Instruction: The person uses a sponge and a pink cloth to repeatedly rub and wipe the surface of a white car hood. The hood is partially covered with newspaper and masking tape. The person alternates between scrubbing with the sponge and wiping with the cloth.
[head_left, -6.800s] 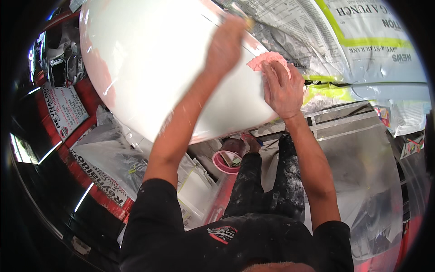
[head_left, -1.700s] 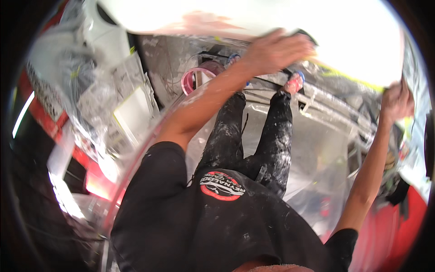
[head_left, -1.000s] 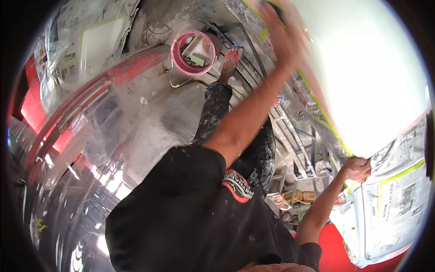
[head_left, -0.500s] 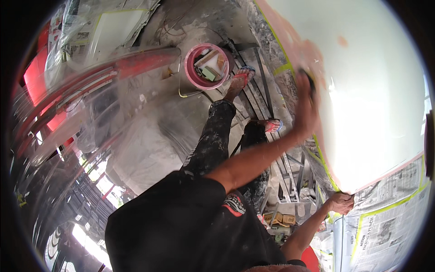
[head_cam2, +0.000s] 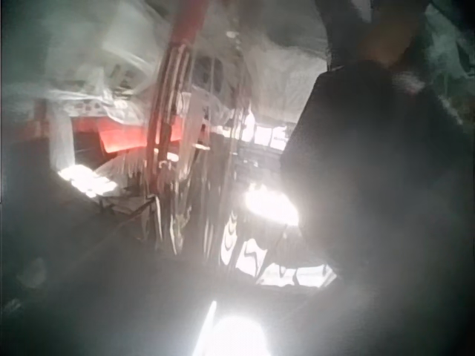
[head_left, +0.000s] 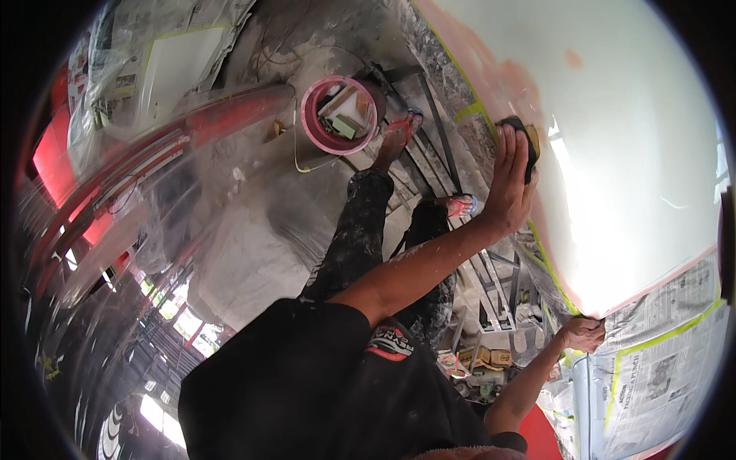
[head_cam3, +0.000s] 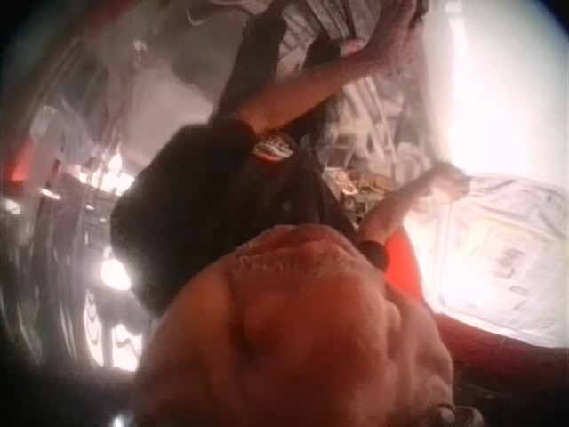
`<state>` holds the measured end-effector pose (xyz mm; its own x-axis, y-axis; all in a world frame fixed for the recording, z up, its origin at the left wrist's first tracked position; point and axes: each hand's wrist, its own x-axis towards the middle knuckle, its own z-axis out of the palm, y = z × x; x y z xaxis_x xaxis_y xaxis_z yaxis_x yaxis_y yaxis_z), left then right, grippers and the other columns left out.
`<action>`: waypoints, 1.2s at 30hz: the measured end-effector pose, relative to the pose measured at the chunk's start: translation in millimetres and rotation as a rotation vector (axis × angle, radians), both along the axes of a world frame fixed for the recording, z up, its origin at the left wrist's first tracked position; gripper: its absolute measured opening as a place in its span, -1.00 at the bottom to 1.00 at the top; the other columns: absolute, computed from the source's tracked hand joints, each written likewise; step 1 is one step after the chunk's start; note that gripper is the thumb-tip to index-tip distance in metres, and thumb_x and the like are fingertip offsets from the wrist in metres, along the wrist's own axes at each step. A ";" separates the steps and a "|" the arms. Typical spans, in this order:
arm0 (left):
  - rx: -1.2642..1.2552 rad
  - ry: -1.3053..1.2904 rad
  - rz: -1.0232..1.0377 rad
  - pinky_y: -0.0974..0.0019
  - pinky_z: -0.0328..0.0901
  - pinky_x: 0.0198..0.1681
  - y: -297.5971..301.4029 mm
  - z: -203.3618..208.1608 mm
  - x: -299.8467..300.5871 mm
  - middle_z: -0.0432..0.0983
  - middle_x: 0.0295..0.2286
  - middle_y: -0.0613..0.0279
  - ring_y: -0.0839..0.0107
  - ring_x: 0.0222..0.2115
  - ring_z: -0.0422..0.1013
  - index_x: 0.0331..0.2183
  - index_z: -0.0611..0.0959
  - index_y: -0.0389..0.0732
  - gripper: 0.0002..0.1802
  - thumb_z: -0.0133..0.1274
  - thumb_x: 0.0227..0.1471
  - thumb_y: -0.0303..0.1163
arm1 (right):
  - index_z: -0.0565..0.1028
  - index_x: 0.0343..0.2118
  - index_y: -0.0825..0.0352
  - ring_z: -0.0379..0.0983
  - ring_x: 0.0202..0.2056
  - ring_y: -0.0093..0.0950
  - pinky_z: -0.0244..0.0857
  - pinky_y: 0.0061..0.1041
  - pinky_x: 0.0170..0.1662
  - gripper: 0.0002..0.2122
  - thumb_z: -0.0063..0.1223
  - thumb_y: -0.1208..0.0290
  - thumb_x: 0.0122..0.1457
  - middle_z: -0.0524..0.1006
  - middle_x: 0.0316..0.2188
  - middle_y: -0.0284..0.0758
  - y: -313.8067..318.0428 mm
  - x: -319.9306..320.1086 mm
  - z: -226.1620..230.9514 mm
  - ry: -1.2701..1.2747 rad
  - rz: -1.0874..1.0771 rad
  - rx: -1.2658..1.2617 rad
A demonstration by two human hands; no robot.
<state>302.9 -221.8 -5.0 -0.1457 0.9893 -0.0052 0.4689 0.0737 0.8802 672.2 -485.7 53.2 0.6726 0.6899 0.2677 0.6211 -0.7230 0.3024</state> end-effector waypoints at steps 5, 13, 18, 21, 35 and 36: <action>-0.334 -0.154 0.064 -0.11 -0.11 0.41 123.2 -24.4 -90.1 0.07 0.27 -0.40 -0.25 0.32 -0.01 0.30 0.16 -0.46 -0.29 -0.09 0.28 -0.27 | 0.66 -0.18 0.20 0.47 -0.09 -0.23 0.19 -0.06 -0.04 -0.58 -0.28 0.12 0.29 0.62 -0.21 -0.31 10.6 -15.0 2.1 0.011 -0.013 -0.008; 0.054 0.377 -0.264 -0.24 -0.15 0.42 -29.8 -5.9 3.2 0.08 0.31 -0.33 -0.28 0.36 -0.03 0.27 0.28 -0.43 -0.35 -0.07 0.23 -0.35 | 0.65 -0.24 0.23 0.46 -0.10 -0.22 0.20 -0.06 -0.07 -0.59 -0.26 0.11 0.27 0.62 -0.23 -0.29 3.0 -7.5 4.4 0.005 0.014 0.003; 0.341 0.275 -0.315 -0.31 -0.06 0.33 78.5 -7.9 -74.4 0.31 0.24 -0.04 -0.08 0.31 0.15 0.22 0.45 -0.22 -0.35 0.10 0.08 -0.31 | 0.65 -0.20 0.25 0.45 -0.08 -0.21 0.18 -0.05 -0.04 -0.59 -0.27 0.14 0.26 0.61 -0.19 -0.29 9.8 -18.3 6.5 0.018 -0.037 -0.025; 0.311 0.795 -0.267 -0.15 -0.06 0.37 161.9 5.4 -113.1 -0.03 0.38 -0.16 0.00 0.40 -0.04 0.37 0.16 -0.31 -0.32 -0.13 0.40 -0.17 | 0.66 -0.19 0.24 0.44 -0.08 -0.19 0.17 -0.05 -0.04 -0.60 -0.25 0.15 0.26 0.61 -0.19 -0.27 16.2 -23.6 -0.4 0.048 0.008 0.066; 0.119 0.512 0.061 -0.20 -0.11 0.37 221.9 5.3 -109.9 0.03 0.35 -0.21 -0.17 0.38 -0.09 0.34 0.18 -0.38 -0.28 -0.14 0.37 -0.11 | 0.65 -0.18 0.19 0.45 -0.17 -0.18 0.20 -0.09 -0.10 -0.63 -0.16 0.10 0.22 0.59 -0.21 -0.28 6.4 -8.3 -1.9 -0.020 0.121 0.093; 0.184 0.570 0.130 -0.18 -0.03 0.34 214.2 -2.4 -108.8 0.12 0.31 -0.24 -0.17 0.34 0.00 0.31 0.23 -0.40 -0.30 -0.13 0.36 -0.12 | 0.64 -0.17 0.19 0.45 -0.18 -0.17 0.20 -0.09 -0.12 -0.63 -0.15 0.10 0.22 0.59 -0.21 -0.28 6.5 -8.3 -8.7 -0.046 0.168 0.084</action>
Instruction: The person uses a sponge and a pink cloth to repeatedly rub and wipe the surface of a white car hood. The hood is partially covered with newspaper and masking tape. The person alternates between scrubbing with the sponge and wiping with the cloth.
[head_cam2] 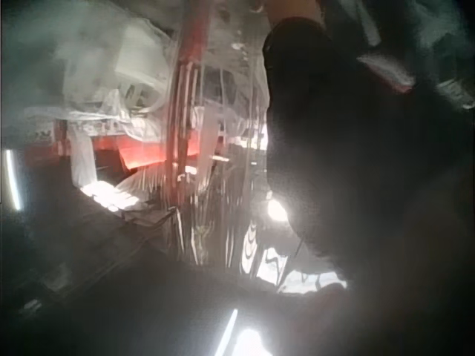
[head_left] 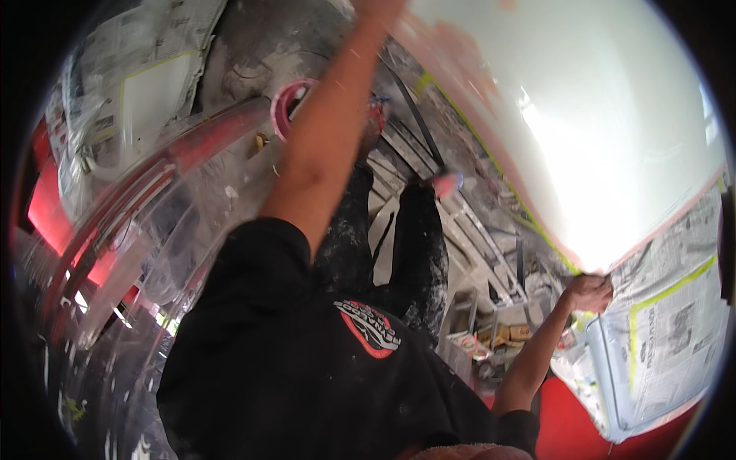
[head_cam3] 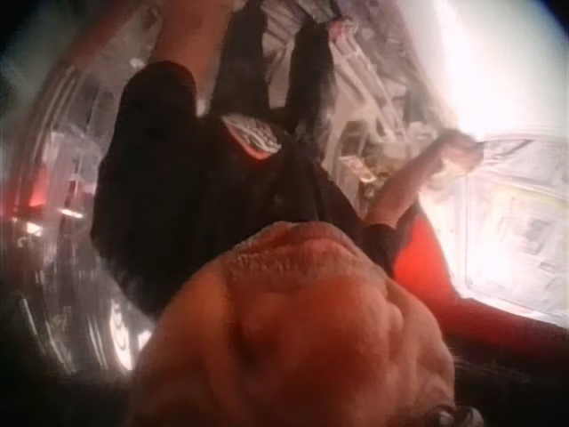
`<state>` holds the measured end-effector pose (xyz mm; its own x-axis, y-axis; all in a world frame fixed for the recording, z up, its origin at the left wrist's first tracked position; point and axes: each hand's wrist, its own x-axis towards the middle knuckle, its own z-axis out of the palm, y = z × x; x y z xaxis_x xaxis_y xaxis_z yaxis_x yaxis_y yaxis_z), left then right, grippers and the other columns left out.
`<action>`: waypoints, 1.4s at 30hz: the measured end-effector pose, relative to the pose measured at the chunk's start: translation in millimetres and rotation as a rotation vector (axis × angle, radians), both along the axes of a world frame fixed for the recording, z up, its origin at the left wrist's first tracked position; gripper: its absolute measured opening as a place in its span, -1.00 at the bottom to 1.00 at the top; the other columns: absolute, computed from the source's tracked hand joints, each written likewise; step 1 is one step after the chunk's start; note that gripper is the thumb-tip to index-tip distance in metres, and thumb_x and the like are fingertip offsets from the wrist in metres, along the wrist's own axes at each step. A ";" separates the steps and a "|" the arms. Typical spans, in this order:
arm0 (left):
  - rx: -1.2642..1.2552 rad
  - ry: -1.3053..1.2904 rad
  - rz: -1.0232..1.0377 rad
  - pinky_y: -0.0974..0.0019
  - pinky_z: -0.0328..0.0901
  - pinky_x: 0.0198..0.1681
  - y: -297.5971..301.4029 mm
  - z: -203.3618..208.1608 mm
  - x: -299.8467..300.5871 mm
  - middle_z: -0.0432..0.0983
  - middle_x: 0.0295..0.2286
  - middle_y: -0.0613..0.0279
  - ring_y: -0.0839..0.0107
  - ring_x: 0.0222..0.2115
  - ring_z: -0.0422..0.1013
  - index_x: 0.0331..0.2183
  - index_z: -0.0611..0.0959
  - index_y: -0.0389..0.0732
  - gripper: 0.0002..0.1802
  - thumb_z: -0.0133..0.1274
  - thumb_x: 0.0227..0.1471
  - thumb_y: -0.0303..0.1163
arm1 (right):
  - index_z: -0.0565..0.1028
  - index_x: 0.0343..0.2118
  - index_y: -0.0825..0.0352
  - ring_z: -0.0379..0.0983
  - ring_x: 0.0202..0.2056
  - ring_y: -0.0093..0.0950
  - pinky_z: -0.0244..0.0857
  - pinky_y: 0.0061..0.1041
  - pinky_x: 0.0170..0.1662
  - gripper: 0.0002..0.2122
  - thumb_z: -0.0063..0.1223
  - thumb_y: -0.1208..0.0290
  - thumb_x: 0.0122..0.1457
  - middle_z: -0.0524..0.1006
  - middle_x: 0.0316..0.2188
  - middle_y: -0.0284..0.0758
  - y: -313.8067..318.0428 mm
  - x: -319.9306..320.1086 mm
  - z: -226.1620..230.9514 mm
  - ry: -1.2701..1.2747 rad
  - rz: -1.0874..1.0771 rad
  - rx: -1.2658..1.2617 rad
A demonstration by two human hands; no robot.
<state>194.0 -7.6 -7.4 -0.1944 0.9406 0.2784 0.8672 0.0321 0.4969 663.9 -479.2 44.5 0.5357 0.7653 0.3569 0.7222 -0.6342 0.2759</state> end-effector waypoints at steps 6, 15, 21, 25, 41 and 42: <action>-0.136 -0.283 -0.128 -0.19 -0.27 0.44 -179.7 -0.7 74.9 -0.02 0.31 -0.46 -0.38 0.37 -0.15 0.35 0.03 -0.50 -0.22 -0.12 0.31 -0.26 | 0.65 -0.10 0.15 0.50 -0.13 -0.22 0.24 -0.06 -0.13 -0.58 -0.27 0.10 0.30 0.64 -0.13 -0.33 -9.5 -1.9 2.2 0.035 -0.089 -0.092; -0.066 -0.472 0.132 -0.14 0.25 0.17 -7.5 -4.8 -37.0 0.42 0.08 -0.31 -0.28 0.10 0.34 0.22 0.33 -0.41 -0.45 -0.15 0.37 -0.23 | 0.65 -0.08 0.18 0.49 -0.02 -0.29 0.22 -0.07 -0.06 -0.58 -0.31 0.15 0.32 0.63 -0.13 -0.37 -1.0 -1.8 10.1 0.078 -0.180 -0.130; 0.100 -0.425 0.114 -0.15 0.34 0.02 -33.9 -32.1 -27.5 0.43 0.04 -0.41 -0.32 -0.01 0.44 0.23 0.32 -0.35 -0.44 -0.13 0.35 -0.21 | 0.63 -0.10 0.21 0.48 -0.02 -0.28 0.21 -0.07 -0.04 -0.57 -0.33 0.14 0.32 0.61 -0.12 -0.33 -11.0 10.4 13.7 0.048 -0.199 -0.185; -0.146 -0.571 0.281 -0.22 0.34 -0.06 47.8 -13.2 -81.5 0.52 -0.08 -0.39 -0.33 -0.06 0.46 0.03 0.42 -0.35 -0.48 -0.19 0.36 -0.06 | 0.62 -0.11 0.24 0.47 -0.08 -0.24 0.21 -0.06 -0.06 -0.57 -0.33 0.12 0.34 0.59 -0.18 -0.30 4.2 0.7 9.2 0.075 -0.218 -0.176; -0.084 -0.450 -0.048 -0.05 0.35 0.14 95.4 -29.9 -124.4 0.43 0.07 -0.25 -0.17 0.10 0.39 0.06 0.56 -0.26 -0.63 0.00 0.27 -0.33 | 0.54 0.00 0.28 0.47 -0.09 -0.20 0.25 -0.04 -0.02 -0.76 0.04 0.38 0.33 0.59 -0.15 -0.25 150.5 -132.5 57.0 0.300 0.400 -0.169; 0.076 -0.348 -0.066 -0.09 0.36 0.07 68.9 -46.5 -124.6 0.48 0.02 -0.24 -0.21 0.01 0.45 0.09 0.53 -0.24 -0.59 -0.03 0.30 -0.25 | 0.52 -0.02 0.30 0.48 -0.10 -0.20 0.26 -0.06 -0.01 -0.78 0.09 0.44 0.31 0.59 -0.14 -0.26 195.2 -156.5 53.8 0.312 0.550 -0.157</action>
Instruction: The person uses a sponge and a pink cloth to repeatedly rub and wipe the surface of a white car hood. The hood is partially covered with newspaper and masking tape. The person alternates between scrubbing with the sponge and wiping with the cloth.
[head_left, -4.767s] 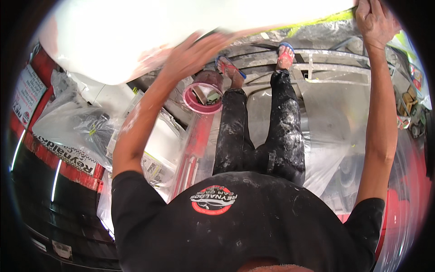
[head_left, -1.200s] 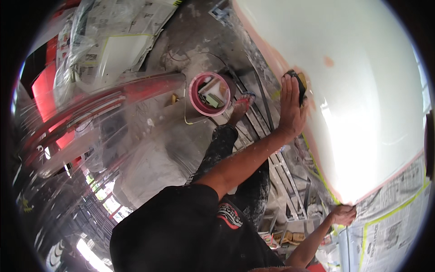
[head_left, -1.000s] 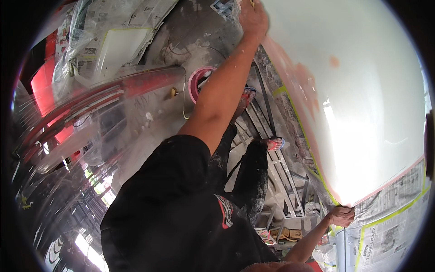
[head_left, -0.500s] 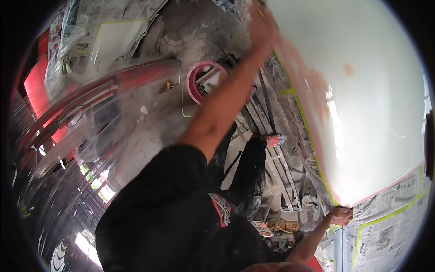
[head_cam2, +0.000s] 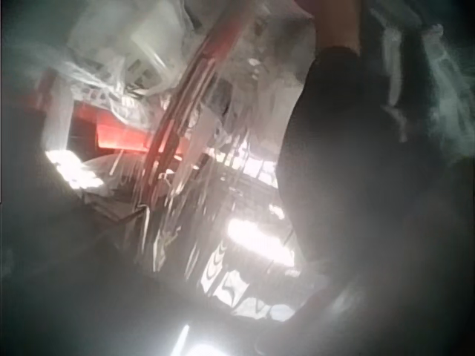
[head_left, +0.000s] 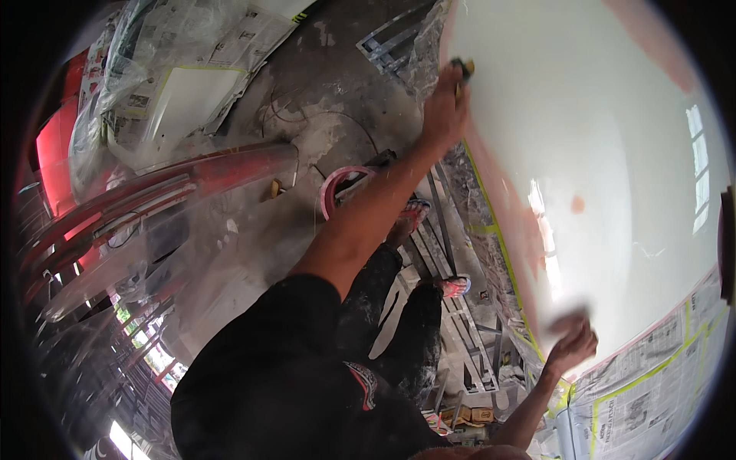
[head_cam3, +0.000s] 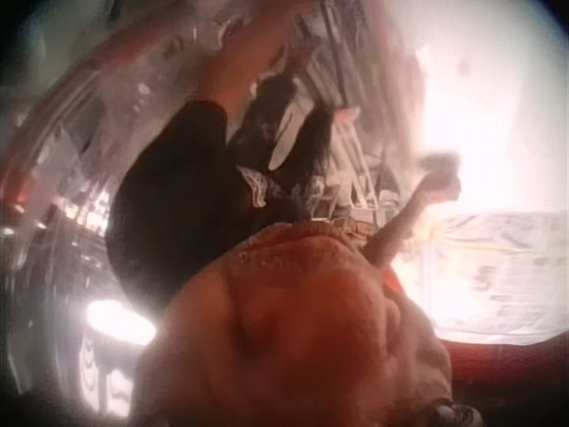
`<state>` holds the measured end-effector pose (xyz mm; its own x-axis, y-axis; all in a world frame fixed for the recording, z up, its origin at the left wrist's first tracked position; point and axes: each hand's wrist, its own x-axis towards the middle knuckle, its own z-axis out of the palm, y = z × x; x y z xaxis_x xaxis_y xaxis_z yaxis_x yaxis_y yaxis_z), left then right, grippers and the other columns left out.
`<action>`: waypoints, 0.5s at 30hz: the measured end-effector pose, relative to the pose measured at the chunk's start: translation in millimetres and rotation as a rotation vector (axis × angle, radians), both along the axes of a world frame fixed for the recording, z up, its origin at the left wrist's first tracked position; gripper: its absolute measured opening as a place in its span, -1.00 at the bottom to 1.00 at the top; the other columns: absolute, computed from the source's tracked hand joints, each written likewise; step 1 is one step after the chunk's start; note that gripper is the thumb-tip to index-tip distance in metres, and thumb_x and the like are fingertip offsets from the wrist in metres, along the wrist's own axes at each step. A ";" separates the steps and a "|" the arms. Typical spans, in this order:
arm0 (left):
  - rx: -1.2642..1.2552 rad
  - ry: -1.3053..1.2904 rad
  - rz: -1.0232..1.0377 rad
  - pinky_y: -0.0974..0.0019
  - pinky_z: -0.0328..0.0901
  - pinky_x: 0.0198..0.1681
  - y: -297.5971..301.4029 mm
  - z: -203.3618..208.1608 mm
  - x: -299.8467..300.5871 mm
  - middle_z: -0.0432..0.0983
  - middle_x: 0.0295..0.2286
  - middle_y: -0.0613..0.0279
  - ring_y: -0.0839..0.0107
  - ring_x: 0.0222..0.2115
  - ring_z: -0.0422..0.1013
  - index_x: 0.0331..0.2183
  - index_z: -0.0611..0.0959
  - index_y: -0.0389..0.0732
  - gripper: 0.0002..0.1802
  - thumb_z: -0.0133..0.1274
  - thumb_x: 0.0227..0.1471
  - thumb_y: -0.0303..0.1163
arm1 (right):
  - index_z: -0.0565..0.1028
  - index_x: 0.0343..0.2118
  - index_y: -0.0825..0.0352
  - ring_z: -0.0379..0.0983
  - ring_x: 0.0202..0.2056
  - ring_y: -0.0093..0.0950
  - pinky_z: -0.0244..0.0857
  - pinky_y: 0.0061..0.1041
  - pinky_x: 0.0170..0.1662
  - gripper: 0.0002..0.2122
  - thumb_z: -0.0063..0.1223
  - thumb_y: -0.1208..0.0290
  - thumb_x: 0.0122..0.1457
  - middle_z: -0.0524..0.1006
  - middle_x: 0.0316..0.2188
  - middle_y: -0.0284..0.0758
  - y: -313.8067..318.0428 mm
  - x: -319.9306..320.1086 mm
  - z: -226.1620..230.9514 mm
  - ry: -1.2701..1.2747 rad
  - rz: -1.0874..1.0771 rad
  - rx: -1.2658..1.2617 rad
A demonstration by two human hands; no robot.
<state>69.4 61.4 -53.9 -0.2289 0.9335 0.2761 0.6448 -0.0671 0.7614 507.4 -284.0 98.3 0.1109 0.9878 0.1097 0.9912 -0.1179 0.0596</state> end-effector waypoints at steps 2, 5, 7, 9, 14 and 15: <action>0.138 0.063 -0.004 -0.11 0.36 0.06 -1.3 -7.6 -4.4 0.49 0.02 -0.23 -0.21 0.00 0.44 0.10 0.52 -0.22 -0.58 -0.05 0.31 -0.22 | 0.49 0.06 0.30 0.45 -0.03 -0.20 0.17 -0.11 0.12 -0.73 0.07 0.43 0.32 0.60 -0.08 -0.27 89.2 -45.8 -10.0 0.159 0.117 -0.016; -0.035 -0.100 -0.054 -0.09 0.36 0.08 69.6 5.9 -15.4 0.49 0.00 -0.18 -0.16 0.05 0.41 -0.03 0.59 -0.21 -0.70 -0.02 0.28 -0.29 | 0.53 0.10 0.25 0.43 0.03 -0.25 0.16 -0.14 0.15 -0.67 0.14 0.33 0.29 0.58 -0.04 -0.26 200.4 -94.5 -34.1 0.134 0.231 0.067; -0.229 0.026 -0.073 -0.12 0.39 -0.07 143.2 15.4 -48.3 0.58 -0.22 -0.11 -0.24 -0.15 0.49 -0.11 0.57 -0.22 -0.75 -0.02 0.28 -0.28 | 0.56 0.10 0.22 0.42 0.02 -0.33 0.15 -0.15 0.17 -0.66 0.17 0.29 0.28 0.56 -0.09 -0.29 251.7 -125.8 -48.2 0.065 0.326 0.143; -0.217 -0.058 -0.093 -0.13 0.39 -0.05 133.9 7.9 -45.0 0.56 -0.15 -0.15 -0.23 -0.10 0.47 -0.07 0.58 -0.22 -0.73 -0.02 0.28 -0.29 | 0.55 0.12 0.21 0.38 0.06 -0.31 0.09 -0.16 0.20 -0.65 0.11 0.24 0.32 0.51 -0.06 -0.26 269.2 -129.7 -52.6 0.071 0.308 0.125; 0.025 -0.042 -0.161 -0.13 0.29 0.15 19.9 -12.3 -32.6 0.43 0.06 -0.26 -0.26 0.11 0.33 0.14 0.50 -0.23 -0.55 0.00 0.26 -0.31 | 0.55 0.12 0.21 0.34 0.08 -0.29 0.03 -0.13 0.23 -0.64 0.02 0.18 0.35 0.47 -0.06 -0.27 270.5 -123.3 -52.6 0.043 0.262 0.117; 0.063 -0.016 -0.161 -0.10 0.30 0.14 34.6 -13.3 -33.1 0.42 0.07 -0.27 -0.23 0.10 0.36 0.14 0.50 -0.25 -0.55 -0.03 0.29 -0.28 | 0.55 0.11 0.21 0.33 0.08 -0.29 0.03 -0.13 0.23 -0.64 0.02 0.17 0.35 0.46 -0.06 -0.27 269.5 -124.3 -53.5 0.039 0.258 0.113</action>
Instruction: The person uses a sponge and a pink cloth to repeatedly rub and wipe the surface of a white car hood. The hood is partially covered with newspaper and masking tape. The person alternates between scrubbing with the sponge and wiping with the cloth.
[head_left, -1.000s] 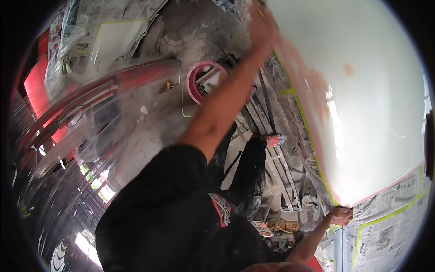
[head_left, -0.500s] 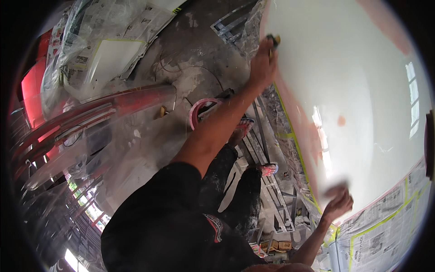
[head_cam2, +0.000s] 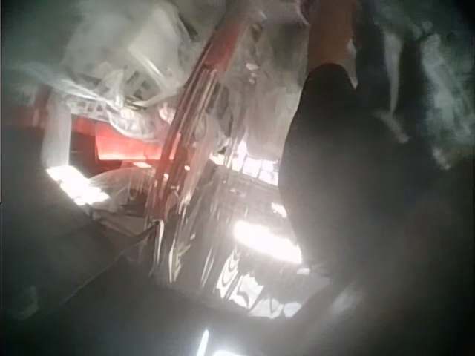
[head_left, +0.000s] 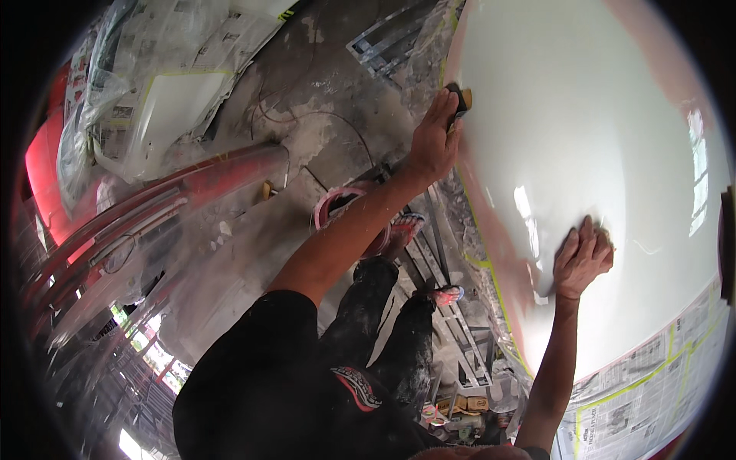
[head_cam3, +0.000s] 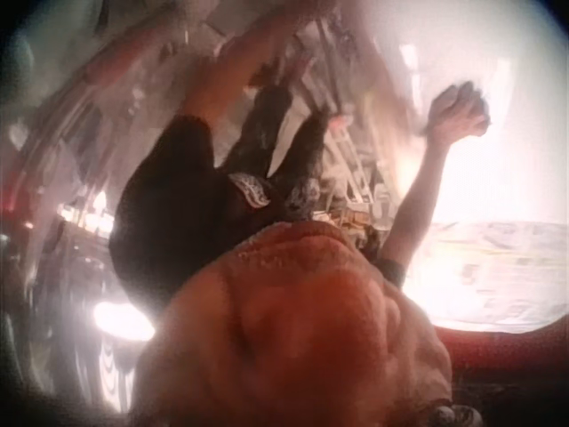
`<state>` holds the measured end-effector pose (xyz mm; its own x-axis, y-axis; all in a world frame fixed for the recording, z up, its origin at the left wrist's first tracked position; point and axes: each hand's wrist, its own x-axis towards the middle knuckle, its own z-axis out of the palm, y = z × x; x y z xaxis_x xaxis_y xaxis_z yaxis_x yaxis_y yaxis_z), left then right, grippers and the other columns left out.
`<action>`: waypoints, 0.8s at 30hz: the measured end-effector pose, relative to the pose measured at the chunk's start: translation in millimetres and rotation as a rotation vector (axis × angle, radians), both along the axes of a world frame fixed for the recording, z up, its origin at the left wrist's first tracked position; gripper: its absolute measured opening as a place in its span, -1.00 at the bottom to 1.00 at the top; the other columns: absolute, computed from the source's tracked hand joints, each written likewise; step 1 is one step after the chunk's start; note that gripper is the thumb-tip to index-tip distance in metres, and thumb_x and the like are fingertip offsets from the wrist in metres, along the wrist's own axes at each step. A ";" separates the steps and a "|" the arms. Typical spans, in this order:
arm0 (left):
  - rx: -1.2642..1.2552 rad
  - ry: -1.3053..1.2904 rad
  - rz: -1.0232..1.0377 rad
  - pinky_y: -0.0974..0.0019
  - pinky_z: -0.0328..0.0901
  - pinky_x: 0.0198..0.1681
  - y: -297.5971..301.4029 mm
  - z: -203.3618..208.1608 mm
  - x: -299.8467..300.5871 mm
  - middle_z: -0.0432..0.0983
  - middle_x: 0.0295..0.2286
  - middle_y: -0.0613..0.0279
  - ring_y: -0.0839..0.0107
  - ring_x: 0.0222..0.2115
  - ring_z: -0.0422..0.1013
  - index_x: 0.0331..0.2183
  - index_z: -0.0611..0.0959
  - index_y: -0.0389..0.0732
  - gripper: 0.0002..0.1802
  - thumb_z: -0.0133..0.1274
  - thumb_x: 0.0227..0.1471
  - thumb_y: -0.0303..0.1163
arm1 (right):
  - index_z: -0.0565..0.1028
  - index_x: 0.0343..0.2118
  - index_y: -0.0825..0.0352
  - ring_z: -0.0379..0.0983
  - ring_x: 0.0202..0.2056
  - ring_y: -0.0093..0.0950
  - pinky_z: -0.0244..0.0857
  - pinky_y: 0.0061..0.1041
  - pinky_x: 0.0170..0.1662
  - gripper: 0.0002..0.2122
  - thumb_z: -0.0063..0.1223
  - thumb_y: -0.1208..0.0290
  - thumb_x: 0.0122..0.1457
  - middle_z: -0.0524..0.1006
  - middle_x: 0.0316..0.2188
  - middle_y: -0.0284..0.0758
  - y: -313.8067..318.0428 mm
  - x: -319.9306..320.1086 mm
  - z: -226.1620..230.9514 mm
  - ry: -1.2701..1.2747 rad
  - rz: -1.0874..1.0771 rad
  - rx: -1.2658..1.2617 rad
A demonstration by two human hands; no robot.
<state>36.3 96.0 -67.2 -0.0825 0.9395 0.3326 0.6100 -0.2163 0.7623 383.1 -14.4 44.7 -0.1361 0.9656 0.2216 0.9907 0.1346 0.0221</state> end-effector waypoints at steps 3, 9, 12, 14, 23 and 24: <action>0.013 0.020 -0.017 -0.09 0.33 0.07 77.8 -2.3 4.2 0.43 0.06 -0.26 -0.21 0.05 0.40 0.03 0.53 -0.27 -0.62 -0.05 0.29 -0.26 | 0.55 0.10 0.23 0.31 0.08 -0.27 0.03 -0.13 0.23 -0.64 0.00 0.18 0.36 0.42 -0.04 -0.26 1.6 -0.8 -2.9 0.007 0.002 0.000; -0.269 0.029 -0.044 -0.15 0.34 -0.09 236.6 10.4 5.4 0.50 -0.13 -0.17 -0.20 -0.11 0.43 -0.21 0.56 -0.28 -0.76 -0.01 0.23 -0.29 | 0.56 0.09 0.26 0.30 0.06 -0.22 -0.02 -0.14 0.25 -0.64 0.00 0.20 0.34 0.43 -0.02 -0.21 8.6 -8.3 -0.2 -0.017 0.014 -0.046; -0.046 0.152 -0.200 -0.08 0.33 0.10 140.5 10.9 4.1 0.42 0.08 -0.26 -0.21 0.10 0.36 0.00 0.55 -0.29 -0.64 0.00 0.26 -0.29 | 0.54 0.09 0.31 0.29 0.08 -0.22 -0.03 -0.13 0.25 -0.64 0.02 0.28 0.31 0.46 -0.04 -0.20 6.5 -5.3 5.7 -0.008 -0.037 -0.052; 0.001 0.189 -0.241 -0.02 0.28 0.22 116.1 7.4 -14.5 0.34 0.17 -0.25 -0.15 0.20 0.29 0.15 0.47 -0.26 -0.53 -0.02 0.29 -0.25 | 0.53 0.10 0.32 0.29 0.10 -0.23 -0.03 -0.11 0.25 -0.63 0.04 0.28 0.29 0.47 -0.05 -0.21 6.1 -13.1 10.1 0.022 -0.055 -0.030; 0.158 0.371 -0.112 -0.10 0.39 -0.12 344.6 -47.7 -34.9 0.57 -0.17 -0.24 -0.19 -0.18 0.50 -0.04 0.58 -0.33 -0.59 -0.10 0.33 -0.18 | 0.55 0.11 0.27 0.16 0.13 -0.18 -0.09 -0.11 0.30 -0.63 0.04 0.28 0.28 0.41 0.00 -0.23 13.5 -22.0 -3.5 0.151 -0.014 -0.074; 0.000 0.322 -0.179 -0.14 0.38 -0.09 317.2 -41.1 -14.1 0.57 -0.15 -0.19 -0.22 -0.14 0.48 -0.09 0.58 -0.28 -0.64 -0.07 0.31 -0.19 | 0.54 0.10 0.28 0.17 0.12 -0.18 -0.08 -0.09 0.29 -0.63 0.03 0.29 0.27 0.41 -0.01 -0.23 11.3 -15.5 5.3 0.120 -0.035 -0.096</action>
<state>22.2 413.3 -108.3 0.1924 0.9295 0.3147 0.7711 -0.3416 0.5374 367.6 -3.1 50.1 -0.0802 0.9869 0.1403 0.9896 0.0957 -0.1077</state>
